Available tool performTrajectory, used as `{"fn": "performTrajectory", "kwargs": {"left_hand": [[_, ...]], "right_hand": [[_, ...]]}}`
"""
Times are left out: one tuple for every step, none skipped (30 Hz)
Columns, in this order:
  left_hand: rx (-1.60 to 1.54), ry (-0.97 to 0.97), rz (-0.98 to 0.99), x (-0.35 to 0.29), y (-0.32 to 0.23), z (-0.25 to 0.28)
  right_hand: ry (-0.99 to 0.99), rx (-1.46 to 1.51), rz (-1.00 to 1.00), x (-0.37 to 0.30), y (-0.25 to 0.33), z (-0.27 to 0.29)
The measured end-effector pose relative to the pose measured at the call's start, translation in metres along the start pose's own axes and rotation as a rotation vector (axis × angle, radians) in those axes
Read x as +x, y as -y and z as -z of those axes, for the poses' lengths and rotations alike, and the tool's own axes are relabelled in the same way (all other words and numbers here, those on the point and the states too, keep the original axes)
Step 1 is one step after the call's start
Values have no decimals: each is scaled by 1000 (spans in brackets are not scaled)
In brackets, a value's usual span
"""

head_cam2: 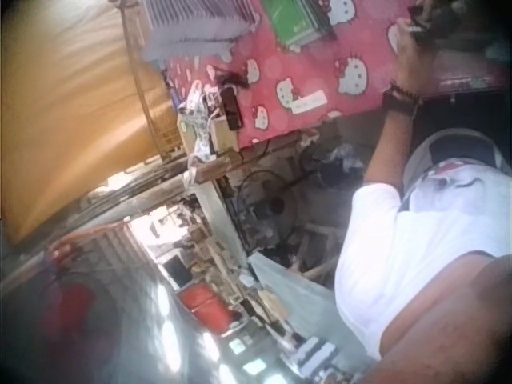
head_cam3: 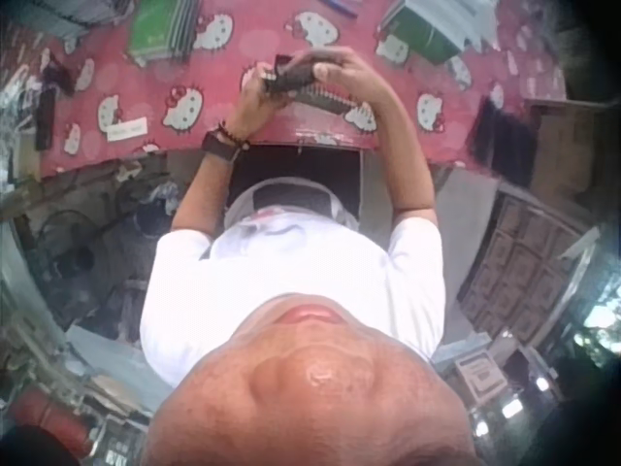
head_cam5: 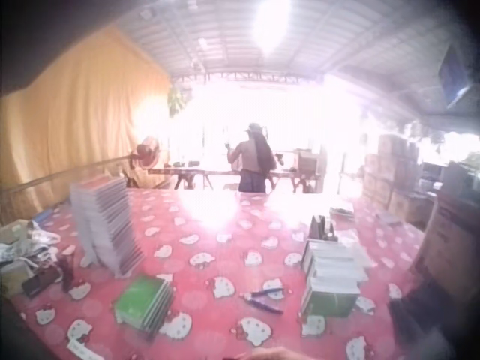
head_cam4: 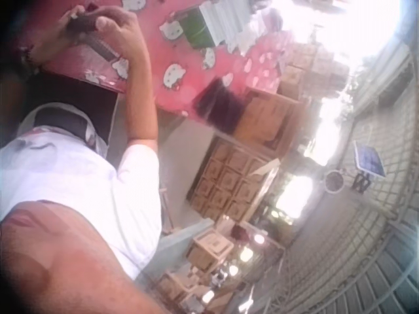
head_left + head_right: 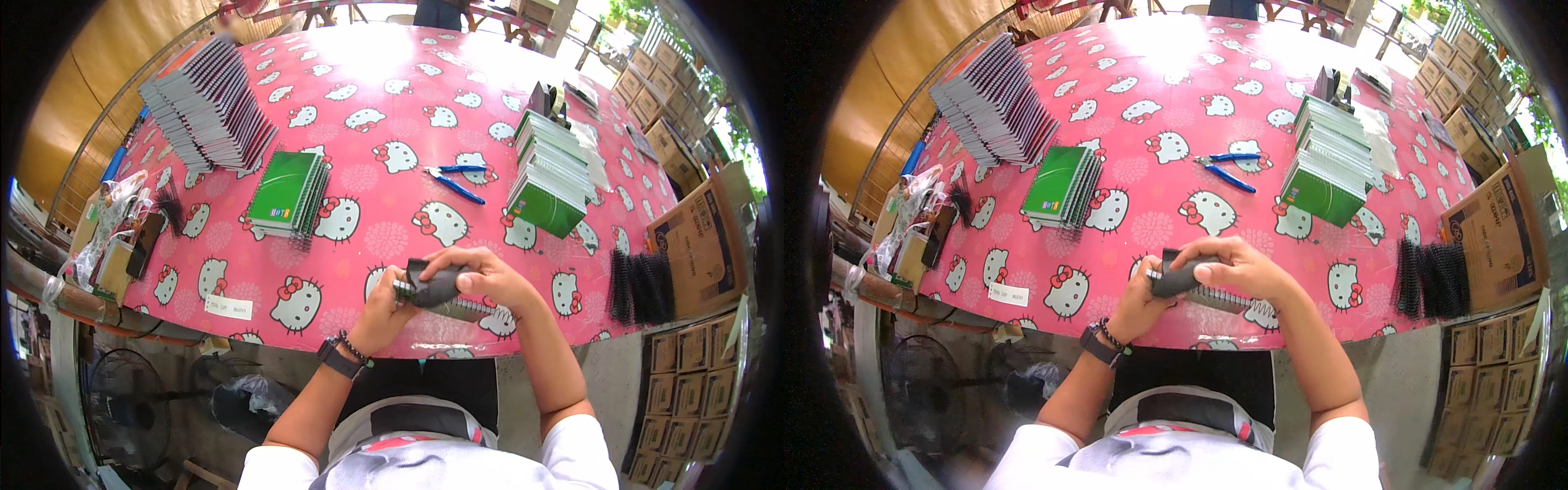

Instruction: The person repeatedly picks up a green notebook and a black spiral binding, inserts the binding into the notebook spine, and places the assembled notebook into a growing stack. The process is repeated continuously throughout the clip.

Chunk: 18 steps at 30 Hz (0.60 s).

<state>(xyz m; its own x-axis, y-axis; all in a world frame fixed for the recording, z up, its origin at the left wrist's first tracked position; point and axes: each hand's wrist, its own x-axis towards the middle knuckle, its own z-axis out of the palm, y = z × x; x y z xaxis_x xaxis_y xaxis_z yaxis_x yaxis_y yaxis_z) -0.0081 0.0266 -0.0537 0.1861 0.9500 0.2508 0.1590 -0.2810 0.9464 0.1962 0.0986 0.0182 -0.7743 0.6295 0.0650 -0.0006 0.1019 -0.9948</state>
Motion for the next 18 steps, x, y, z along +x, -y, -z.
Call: {"fn": "performTrajectory", "kwargs": {"left_hand": [[-6,16,48,-1,-3,0],[-12,31,96,-2,-5,-2],[-14,37,129,0,-8,-1],[-19,30,103,1,-7,-2],[-25,25,75,1,-3,-3],[-31,17,49,4,-5,-4],[-8,16,59,5,-8,-6],[15,16,69,5,-14,-7],[45,12,80,7,-20,-6],[39,-26,36,8,-25,-7],[66,-53,18,11,-30,-7],[84,-68,-6,15,-38,-9],[110,-89,-28,18,-45,-10],[71,-104,-39,19,-51,-11],[35,-127,-50,20,-56,-11],[-2,-152,-61,21,-60,-11],[-15,-160,-74,22,-61,-10],[-30,-173,-79,21,-60,-10]], "right_hand": [[-63,-81,-74,-1,1,1],[-127,-162,-149,-3,2,3],[-184,-254,-214,-4,5,8],[-289,-401,-97,-8,-4,16],[-405,-693,-15,-14,-4,21],[-524,-1017,29,-18,-4,25],[-644,-1342,74,-23,-3,26],[-606,-1234,121,-29,-2,25],[-566,-1120,174,-27,10,13],[-527,-1002,218,-27,20,-1],[-499,-883,212,-24,27,-17],[-481,-773,200,-24,37,-33],[-458,-657,196,-25,41,-42],[-506,-624,203,-27,39,-43],[-546,-591,215,-27,34,-42],[-582,-557,228,-27,32,-42],[-608,-538,239,-27,33,-43],[-626,-516,244,-27,34,-46]]}}
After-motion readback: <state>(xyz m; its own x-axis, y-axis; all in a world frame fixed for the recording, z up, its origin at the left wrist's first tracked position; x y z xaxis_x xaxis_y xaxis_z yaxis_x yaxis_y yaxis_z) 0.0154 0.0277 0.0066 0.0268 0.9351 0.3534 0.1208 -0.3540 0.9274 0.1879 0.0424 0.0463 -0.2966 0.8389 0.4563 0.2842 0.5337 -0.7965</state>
